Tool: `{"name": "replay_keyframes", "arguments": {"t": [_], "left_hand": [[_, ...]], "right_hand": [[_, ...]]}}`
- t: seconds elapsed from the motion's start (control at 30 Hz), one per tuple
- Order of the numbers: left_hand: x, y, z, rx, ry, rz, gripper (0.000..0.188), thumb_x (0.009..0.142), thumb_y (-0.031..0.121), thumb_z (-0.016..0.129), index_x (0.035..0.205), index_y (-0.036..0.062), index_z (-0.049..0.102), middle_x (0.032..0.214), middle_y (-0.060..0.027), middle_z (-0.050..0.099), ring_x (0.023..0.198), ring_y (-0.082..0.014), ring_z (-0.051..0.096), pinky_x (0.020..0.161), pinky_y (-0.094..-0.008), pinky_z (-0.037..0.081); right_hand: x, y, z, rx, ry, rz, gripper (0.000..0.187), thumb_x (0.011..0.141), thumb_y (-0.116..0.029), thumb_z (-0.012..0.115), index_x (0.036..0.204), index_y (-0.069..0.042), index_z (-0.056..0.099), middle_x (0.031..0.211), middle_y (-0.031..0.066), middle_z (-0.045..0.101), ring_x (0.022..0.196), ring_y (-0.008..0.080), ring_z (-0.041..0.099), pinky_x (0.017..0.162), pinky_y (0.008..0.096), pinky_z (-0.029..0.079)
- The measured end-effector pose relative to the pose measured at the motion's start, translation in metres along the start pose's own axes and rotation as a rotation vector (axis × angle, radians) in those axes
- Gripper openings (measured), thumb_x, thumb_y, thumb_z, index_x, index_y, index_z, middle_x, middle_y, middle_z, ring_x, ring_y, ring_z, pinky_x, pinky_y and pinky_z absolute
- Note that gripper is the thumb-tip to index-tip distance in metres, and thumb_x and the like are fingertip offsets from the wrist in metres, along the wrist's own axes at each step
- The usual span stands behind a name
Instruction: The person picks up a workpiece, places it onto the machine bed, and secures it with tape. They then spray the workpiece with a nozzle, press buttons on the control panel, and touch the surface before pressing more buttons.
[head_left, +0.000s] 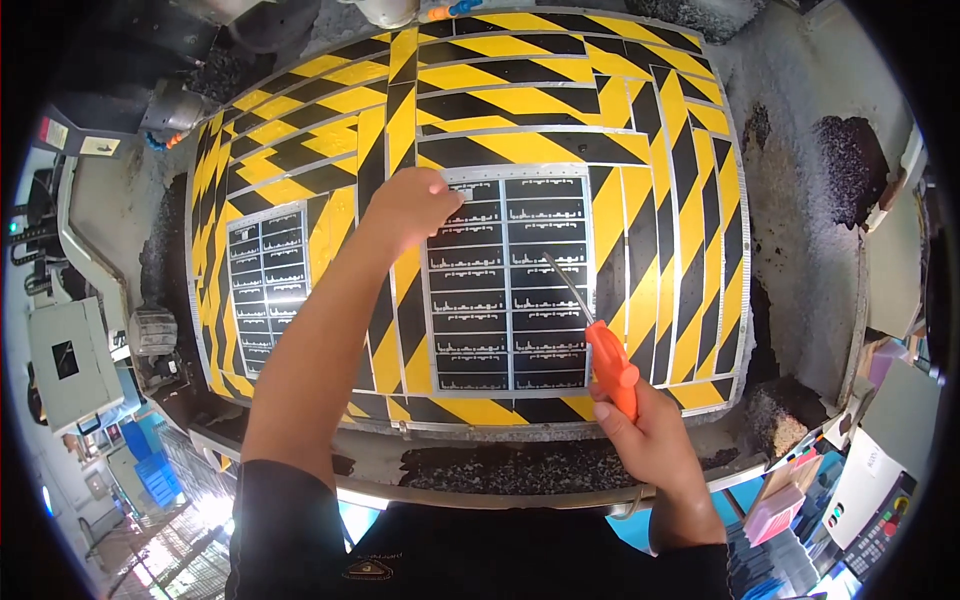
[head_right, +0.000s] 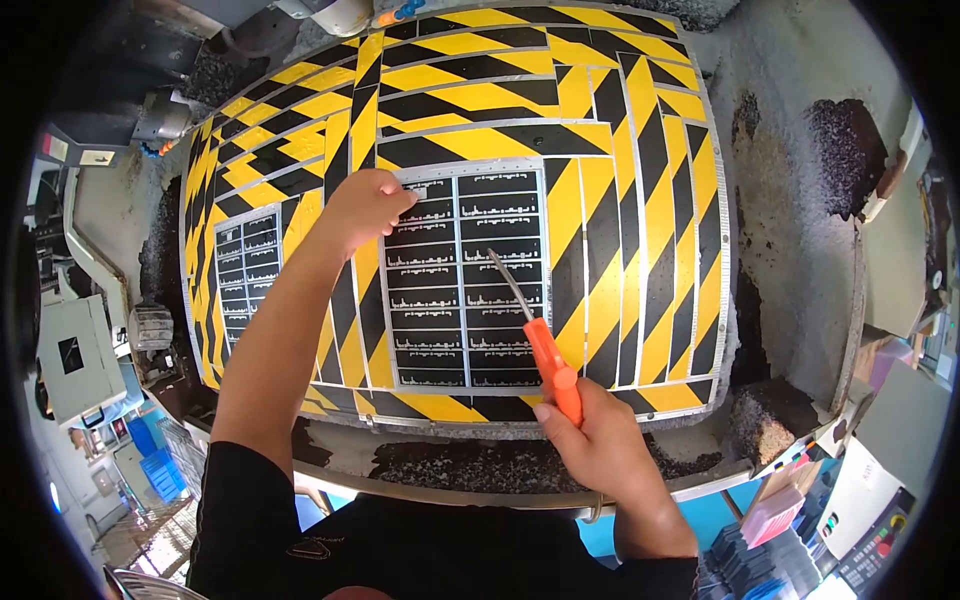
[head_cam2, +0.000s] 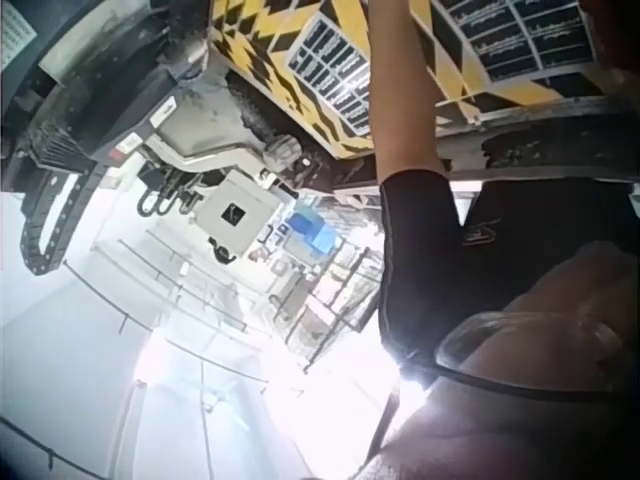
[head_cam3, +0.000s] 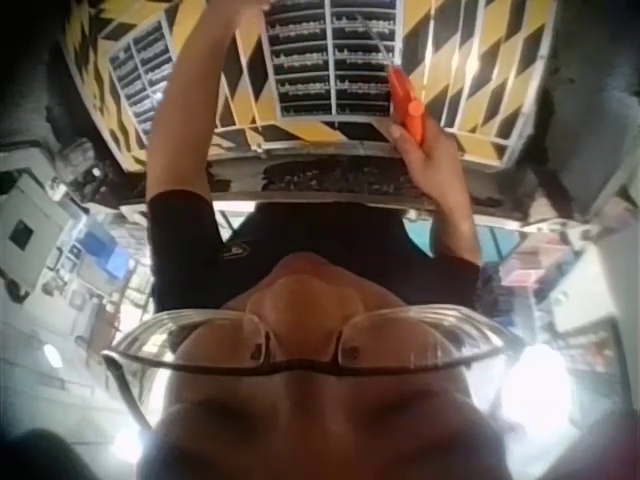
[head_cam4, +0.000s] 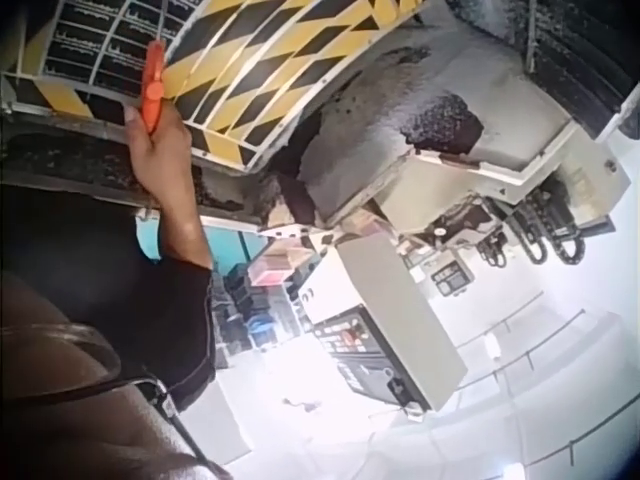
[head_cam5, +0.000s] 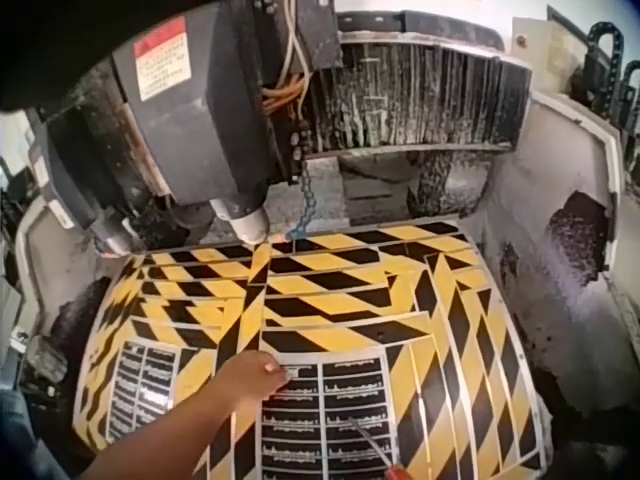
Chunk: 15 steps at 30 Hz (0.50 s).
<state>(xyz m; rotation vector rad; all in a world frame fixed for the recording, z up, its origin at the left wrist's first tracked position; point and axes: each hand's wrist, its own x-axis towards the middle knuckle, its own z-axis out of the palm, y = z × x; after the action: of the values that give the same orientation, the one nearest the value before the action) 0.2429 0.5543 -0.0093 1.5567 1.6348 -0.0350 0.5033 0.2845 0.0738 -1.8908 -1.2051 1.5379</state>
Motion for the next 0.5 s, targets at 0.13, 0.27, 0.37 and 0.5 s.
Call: {"name": "replay_keyframes", "arguments": {"t": [0.13,0.27,0.37,0.5], "left_hand": [[0.011,0.026,-0.009,0.047,-0.115,-0.056,0.033,0.085,0.033,0.074,0.084,0.0010,0.070,0.070,-0.0099,0.067,0.063,-0.0183,0.065,0.062,-0.0315,0.052],[0.018,0.030,-0.014,0.031,-0.153,-0.121,0.031,0.083,0.032,0.078,0.084,0.0010,0.071,0.072,-0.0099,0.067,0.064,-0.0172,0.065,0.060,-0.0296,0.054],[0.018,0.034,-0.014,-0.010,-0.158,-0.159,0.031,0.081,0.030,0.080,0.085,0.0006,0.071,0.074,-0.0113,0.067,0.065,-0.0190,0.065,0.063,-0.0304,0.057],[0.015,0.041,-0.013,-0.003,-0.142,-0.164,0.032,0.083,0.028,0.080,0.069,0.0075,0.060,0.065,-0.0077,0.062,0.058,-0.0153,0.060,0.055,-0.0285,0.051]], "right_hand": [[0.000,0.008,-0.004,0.029,-0.011,0.004,0.029,0.094,-0.028,0.069,0.108,-0.003,0.066,0.087,0.0177,0.069,0.082,0.0352,0.070,0.074,0.0406,0.054],[0.005,0.013,-0.005,0.091,-0.065,-0.004,0.032,0.095,-0.030,0.069,0.109,-0.002,0.066,0.091,0.0188,0.069,0.085,0.0355,0.070,0.076,0.0405,0.053],[0.006,0.015,-0.007,0.119,-0.093,-0.020,0.033,0.095,-0.030,0.069,0.110,-0.001,0.065,0.092,0.0192,0.069,0.085,0.0359,0.070,0.076,0.0406,0.053],[0.003,0.015,-0.010,0.139,-0.099,0.002,0.034,0.095,-0.030,0.068,0.111,-0.001,0.065,0.093,0.0197,0.069,0.086,0.0364,0.070,0.077,0.0408,0.053]]}}
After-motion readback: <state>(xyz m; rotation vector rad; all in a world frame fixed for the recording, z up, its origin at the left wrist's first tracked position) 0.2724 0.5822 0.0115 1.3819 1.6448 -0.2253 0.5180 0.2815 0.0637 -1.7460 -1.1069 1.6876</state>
